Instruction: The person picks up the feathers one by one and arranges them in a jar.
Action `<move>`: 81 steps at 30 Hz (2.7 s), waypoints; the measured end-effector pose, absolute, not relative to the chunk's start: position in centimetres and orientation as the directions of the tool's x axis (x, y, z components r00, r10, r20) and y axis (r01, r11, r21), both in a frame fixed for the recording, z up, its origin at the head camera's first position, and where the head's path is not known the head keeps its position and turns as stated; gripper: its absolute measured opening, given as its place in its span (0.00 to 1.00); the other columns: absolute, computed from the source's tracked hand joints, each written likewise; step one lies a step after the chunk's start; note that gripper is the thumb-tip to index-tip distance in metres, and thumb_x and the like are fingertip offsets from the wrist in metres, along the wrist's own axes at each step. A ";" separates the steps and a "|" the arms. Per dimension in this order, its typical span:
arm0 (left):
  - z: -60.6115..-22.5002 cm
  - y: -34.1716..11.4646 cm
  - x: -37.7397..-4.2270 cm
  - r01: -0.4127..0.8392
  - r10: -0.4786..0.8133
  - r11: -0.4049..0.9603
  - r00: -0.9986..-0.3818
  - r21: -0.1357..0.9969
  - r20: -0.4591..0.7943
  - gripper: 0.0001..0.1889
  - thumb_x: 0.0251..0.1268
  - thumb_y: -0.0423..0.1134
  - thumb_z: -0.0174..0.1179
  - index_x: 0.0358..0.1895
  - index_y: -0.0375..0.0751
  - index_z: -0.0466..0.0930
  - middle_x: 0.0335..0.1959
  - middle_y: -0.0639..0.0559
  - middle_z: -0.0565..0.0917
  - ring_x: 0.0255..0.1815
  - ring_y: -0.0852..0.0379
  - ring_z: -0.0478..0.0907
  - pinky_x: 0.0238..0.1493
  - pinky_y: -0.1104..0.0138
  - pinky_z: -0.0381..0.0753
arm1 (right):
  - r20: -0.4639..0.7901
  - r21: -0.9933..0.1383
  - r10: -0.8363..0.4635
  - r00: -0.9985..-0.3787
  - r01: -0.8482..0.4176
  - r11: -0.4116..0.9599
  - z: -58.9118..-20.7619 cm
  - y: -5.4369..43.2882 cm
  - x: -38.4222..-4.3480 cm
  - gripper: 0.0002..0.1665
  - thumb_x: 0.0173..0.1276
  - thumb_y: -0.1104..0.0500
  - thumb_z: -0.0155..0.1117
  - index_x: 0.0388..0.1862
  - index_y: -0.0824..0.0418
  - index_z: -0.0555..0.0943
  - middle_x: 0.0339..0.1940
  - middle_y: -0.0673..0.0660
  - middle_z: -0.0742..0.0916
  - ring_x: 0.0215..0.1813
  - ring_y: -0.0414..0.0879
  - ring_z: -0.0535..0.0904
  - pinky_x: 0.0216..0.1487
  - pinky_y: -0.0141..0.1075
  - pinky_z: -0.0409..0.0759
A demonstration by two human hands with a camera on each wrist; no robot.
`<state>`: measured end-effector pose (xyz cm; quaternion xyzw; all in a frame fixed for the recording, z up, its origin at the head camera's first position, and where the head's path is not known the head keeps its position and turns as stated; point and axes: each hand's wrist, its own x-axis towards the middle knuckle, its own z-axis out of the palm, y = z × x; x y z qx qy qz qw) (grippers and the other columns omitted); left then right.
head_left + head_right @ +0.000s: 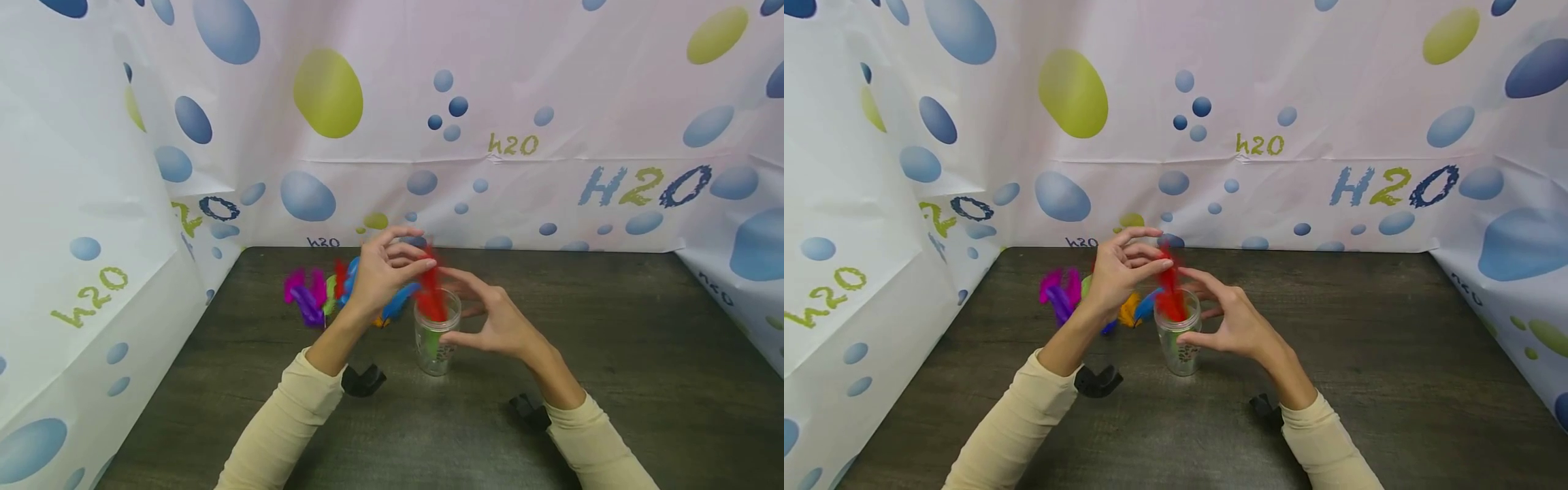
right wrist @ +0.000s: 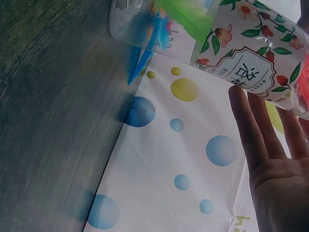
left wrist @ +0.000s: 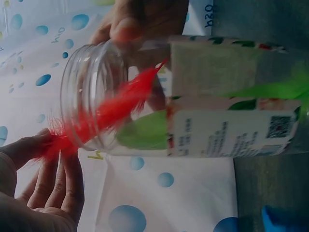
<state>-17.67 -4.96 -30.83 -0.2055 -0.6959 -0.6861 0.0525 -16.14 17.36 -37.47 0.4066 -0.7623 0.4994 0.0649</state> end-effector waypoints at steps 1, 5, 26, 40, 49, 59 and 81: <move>-31.0 -4.9 -17.6 0.363 0.217 -0.014 -0.908 0.932 0.357 0.20 0.65 0.22 0.68 0.59 0.27 0.78 0.32 0.46 0.90 0.36 0.58 0.90 0.46 0.60 0.90 | 0.510 -0.704 -0.555 -0.657 -0.690 0.169 -37.5 17.4 -16.2 0.57 0.51 0.69 0.85 0.78 0.65 0.64 0.67 0.68 0.81 0.59 0.64 0.84 0.42 0.43 0.90; -31.6 -4.8 -17.4 0.369 0.236 0.006 -0.904 0.929 0.358 0.19 0.65 0.23 0.68 0.58 0.27 0.78 0.33 0.43 0.90 0.38 0.53 0.89 0.50 0.61 0.89 | 0.520 -0.695 -0.554 -0.650 -0.699 0.168 -37.5 17.4 -16.2 0.58 0.51 0.69 0.85 0.78 0.65 0.64 0.66 0.69 0.82 0.59 0.64 0.84 0.42 0.42 0.90; -33.8 -5.0 -16.5 0.332 0.244 0.010 -0.915 0.943 0.320 0.20 0.63 0.22 0.69 0.58 0.28 0.78 0.35 0.41 0.90 0.40 0.56 0.87 0.53 0.57 0.87 | 0.501 -0.705 -0.557 -0.663 -0.685 0.181 -37.2 17.3 -15.9 0.57 0.51 0.69 0.85 0.78 0.65 0.65 0.70 0.66 0.80 0.62 0.61 0.83 0.44 0.40 0.90; -33.7 -5.4 -16.3 0.353 0.287 0.003 -0.897 0.936 0.337 0.20 0.65 0.23 0.67 0.59 0.28 0.78 0.39 0.37 0.90 0.40 0.57 0.86 0.51 0.58 0.86 | 0.495 -0.708 -0.557 -0.667 -0.681 0.188 -37.3 17.4 -15.9 0.58 0.52 0.68 0.85 0.80 0.62 0.64 0.67 0.65 0.81 0.61 0.62 0.84 0.45 0.42 0.90; -33.8 -5.9 -16.5 0.359 0.279 0.021 -0.898 0.933 0.340 0.18 0.67 0.24 0.66 0.59 0.28 0.79 0.39 0.37 0.90 0.42 0.55 0.87 0.54 0.59 0.86 | 0.499 -0.709 -0.559 -0.662 -0.683 0.177 -37.4 17.4 -15.8 0.58 0.52 0.68 0.85 0.80 0.62 0.64 0.64 0.64 0.84 0.61 0.62 0.84 0.45 0.43 0.90; -33.8 -8.3 -17.3 0.438 0.261 0.160 -0.883 0.885 0.390 0.15 0.69 0.27 0.66 0.56 0.28 0.80 0.40 0.35 0.89 0.43 0.40 0.87 0.50 0.62 0.87 | 0.494 -0.707 -0.560 -0.665 -0.682 0.187 -37.4 17.4 -16.0 0.58 0.52 0.68 0.85 0.80 0.63 0.64 0.63 0.64 0.85 0.60 0.60 0.84 0.45 0.42 0.90; -37.2 -11.9 -20.2 0.425 0.106 0.410 -0.901 0.807 0.421 0.14 0.68 0.26 0.64 0.55 0.28 0.82 0.41 0.35 0.89 0.42 0.39 0.87 0.47 0.53 0.87 | 0.501 -0.702 -0.555 -0.664 -0.687 0.188 -37.6 17.4 -15.8 0.58 0.52 0.67 0.85 0.80 0.61 0.64 0.64 0.63 0.84 0.60 0.60 0.84 0.45 0.42 0.90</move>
